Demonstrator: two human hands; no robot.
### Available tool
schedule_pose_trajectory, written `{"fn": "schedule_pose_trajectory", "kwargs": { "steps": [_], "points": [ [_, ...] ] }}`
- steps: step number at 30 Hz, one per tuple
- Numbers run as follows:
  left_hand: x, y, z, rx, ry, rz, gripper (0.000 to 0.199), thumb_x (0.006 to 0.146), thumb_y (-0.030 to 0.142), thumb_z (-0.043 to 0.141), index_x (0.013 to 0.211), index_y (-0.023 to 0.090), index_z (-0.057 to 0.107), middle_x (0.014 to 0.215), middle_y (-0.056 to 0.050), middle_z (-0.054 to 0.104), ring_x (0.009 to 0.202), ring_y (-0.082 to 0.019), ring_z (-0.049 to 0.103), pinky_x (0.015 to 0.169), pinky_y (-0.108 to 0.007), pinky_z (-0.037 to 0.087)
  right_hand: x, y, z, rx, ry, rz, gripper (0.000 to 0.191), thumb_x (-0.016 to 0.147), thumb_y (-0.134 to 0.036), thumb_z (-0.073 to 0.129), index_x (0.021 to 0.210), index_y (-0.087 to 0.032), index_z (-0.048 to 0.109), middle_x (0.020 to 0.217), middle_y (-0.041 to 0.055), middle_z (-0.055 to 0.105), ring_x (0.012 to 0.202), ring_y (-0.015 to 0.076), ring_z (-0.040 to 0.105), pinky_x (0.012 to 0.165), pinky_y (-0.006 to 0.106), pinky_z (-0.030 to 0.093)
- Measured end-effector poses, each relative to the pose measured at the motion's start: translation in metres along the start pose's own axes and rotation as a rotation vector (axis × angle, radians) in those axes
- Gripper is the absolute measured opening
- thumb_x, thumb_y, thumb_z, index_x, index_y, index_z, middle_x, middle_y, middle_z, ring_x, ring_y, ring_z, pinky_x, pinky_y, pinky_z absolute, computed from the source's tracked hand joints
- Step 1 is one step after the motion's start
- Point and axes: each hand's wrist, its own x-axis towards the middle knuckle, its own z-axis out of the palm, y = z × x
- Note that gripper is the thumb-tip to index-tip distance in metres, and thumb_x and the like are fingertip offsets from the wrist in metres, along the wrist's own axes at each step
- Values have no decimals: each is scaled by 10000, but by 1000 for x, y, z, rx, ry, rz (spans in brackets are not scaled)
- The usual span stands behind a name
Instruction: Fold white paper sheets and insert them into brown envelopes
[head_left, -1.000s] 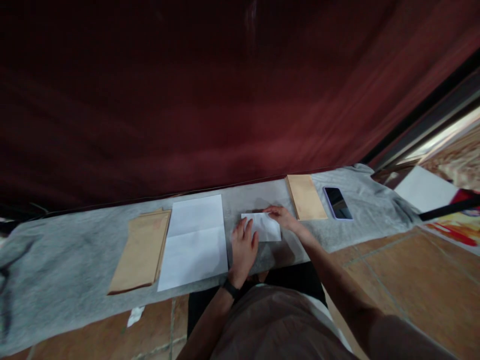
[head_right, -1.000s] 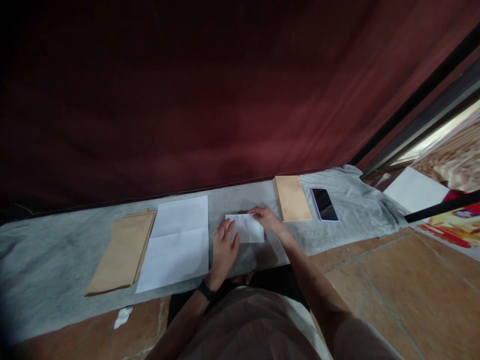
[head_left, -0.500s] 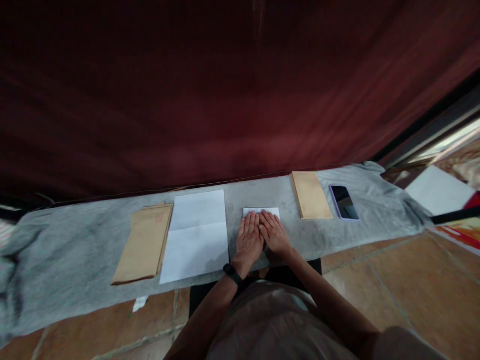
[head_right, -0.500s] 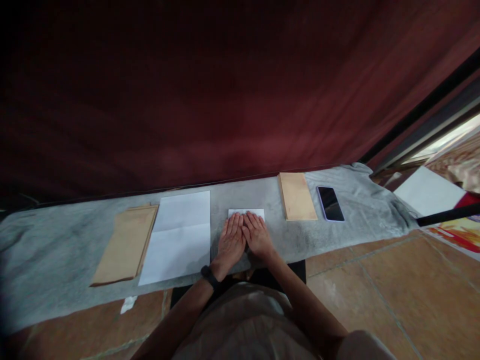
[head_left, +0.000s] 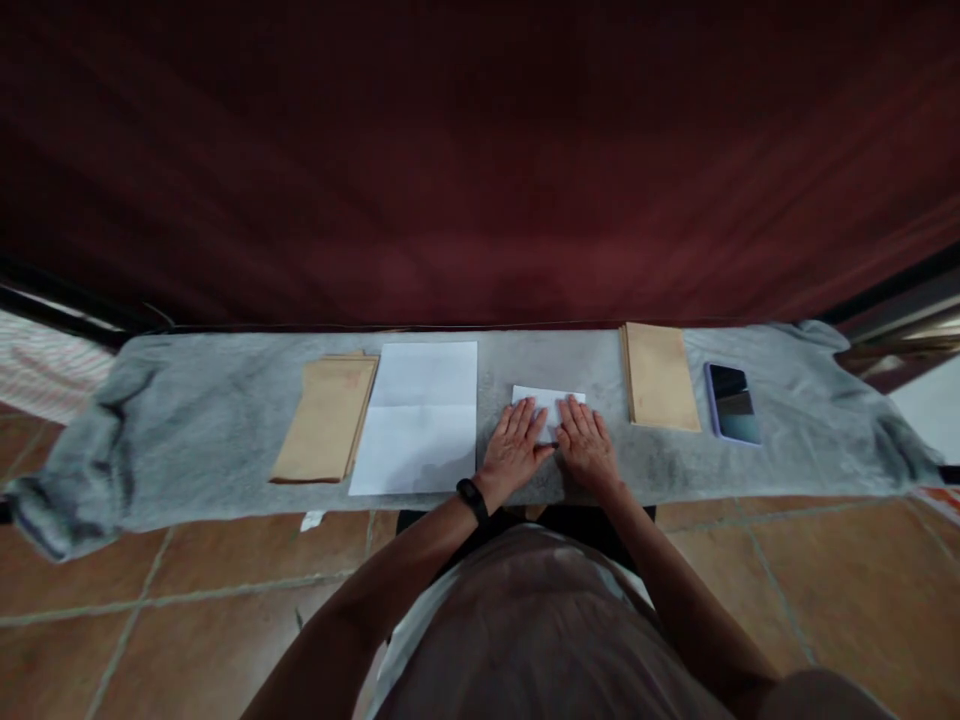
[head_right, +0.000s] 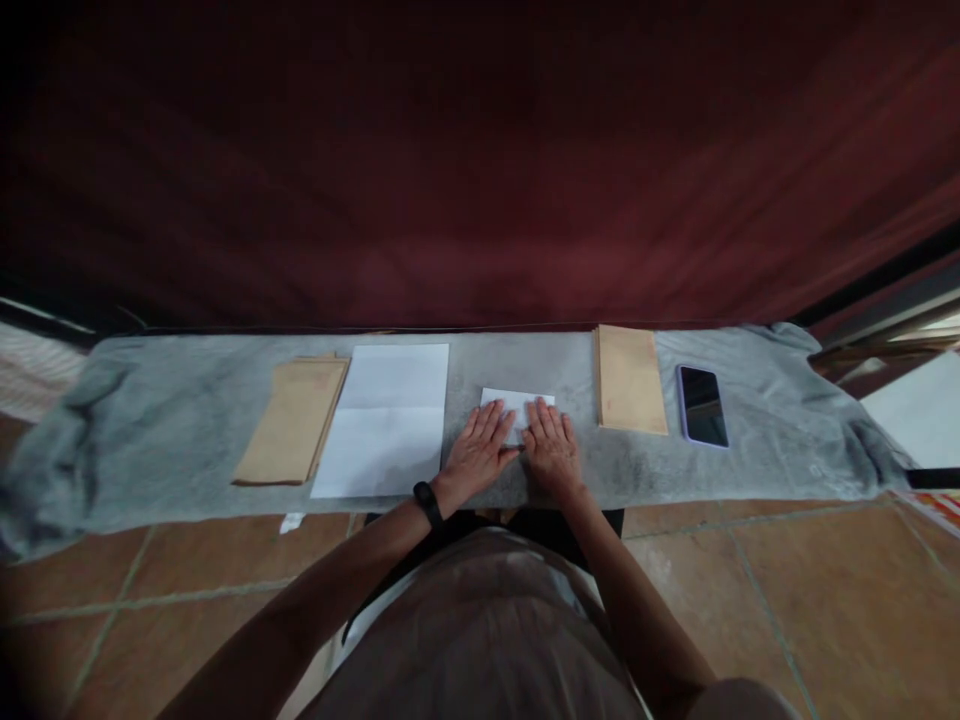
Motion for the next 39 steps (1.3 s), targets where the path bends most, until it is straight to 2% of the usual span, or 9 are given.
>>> {"fn": "schedule_pose_trajectory", "kwargs": {
  "steps": [8, 11, 16, 20, 22, 26, 32, 35, 39],
  "points": [
    [-5, -1, -1, 26, -17, 0, 748, 987, 565, 477, 1578, 132, 322, 1659, -199, 280, 1552, -327, 232, 1259, -530, 196, -8, 13, 4, 17, 97, 85, 588, 1060, -338, 310, 1583, -70, 332, 1622, 209, 343, 1518, 337, 304, 1212, 564, 262],
    [-4, 0, -1, 28, -24, -3, 739, 987, 536, 490, 1584, 138, 312, 1661, -194, 278, 1552, -327, 229, 1255, -531, 207, -9, 1, 5, 29, 125, 85, 602, 1060, -333, 300, 1594, -55, 289, 1639, 219, 301, 1533, 335, 268, 1214, 564, 265],
    [-5, -2, -1, 34, -27, 6, 647, 1008, 389, 445, 1585, 129, 308, 1664, -177, 281, 1554, -308, 226, 1259, -522, 211, -13, -29, 9, 65, 0, -62, 566, 1064, -308, 295, 1599, -124, 305, 1632, 149, 359, 1533, 270, 283, 1238, 499, 260],
    [-8, -6, -2, 12, -3, 7, 592, 1008, 288, 410, 1578, 152, 331, 1670, -141, 284, 1555, -275, 232, 1272, -509, 202, -19, -31, 10, 35, 15, -47, 564, 1072, -353, 323, 1596, -144, 318, 1624, 142, 376, 1516, 269, 326, 1243, 480, 252],
    [-7, -7, -2, 5, 7, -21, 573, 1014, 254, 370, 1571, 125, 340, 1663, -141, 302, 1557, -260, 228, 1280, -510, 186, -23, -28, 9, 16, 34, -38, 579, 1070, -370, 341, 1600, -138, 307, 1629, 152, 362, 1514, 280, 329, 1242, 483, 253],
    [7, 4, 2, -3, 20, -71, 570, 1018, 240, 344, 1555, 49, 343, 1649, -166, 321, 1560, -258, 212, 1291, -498, 167, -28, -24, 9, -9, 52, -51, 599, 1054, -328, 356, 1619, -157, 253, 1637, 155, 340, 1520, 289, 317, 1242, 513, 251],
    [38, 21, 11, -51, -7, -23, 562, 1056, 313, 291, 1556, 65, 352, 1647, -141, 334, 1557, -235, 224, 1287, -456, 203, -32, -25, 10, -21, 62, -106, 625, 998, -188, 369, 1610, -116, 265, 1638, 179, 325, 1532, 297, 285, 1235, 548, 280],
    [39, 11, 12, -37, 9, -25, 591, 1060, 370, 310, 1556, 50, 345, 1648, -160, 321, 1559, -242, 216, 1282, -452, 214, -31, -24, 10, -54, 59, -106, 585, 1009, -188, 379, 1590, -139, 328, 1633, 165, 342, 1530, 292, 291, 1240, 542, 269],
    [29, -10, 9, 22, 33, -45, 593, 1058, 352, 310, 1568, 49, 316, 1656, -166, 299, 1558, -252, 215, 1275, -460, 219, -29, -22, 13, -90, 95, -22, 591, 1051, -280, 368, 1598, -76, 276, 1622, 187, 356, 1519, 280, 316, 1239, 493, 276]
  ]
}}
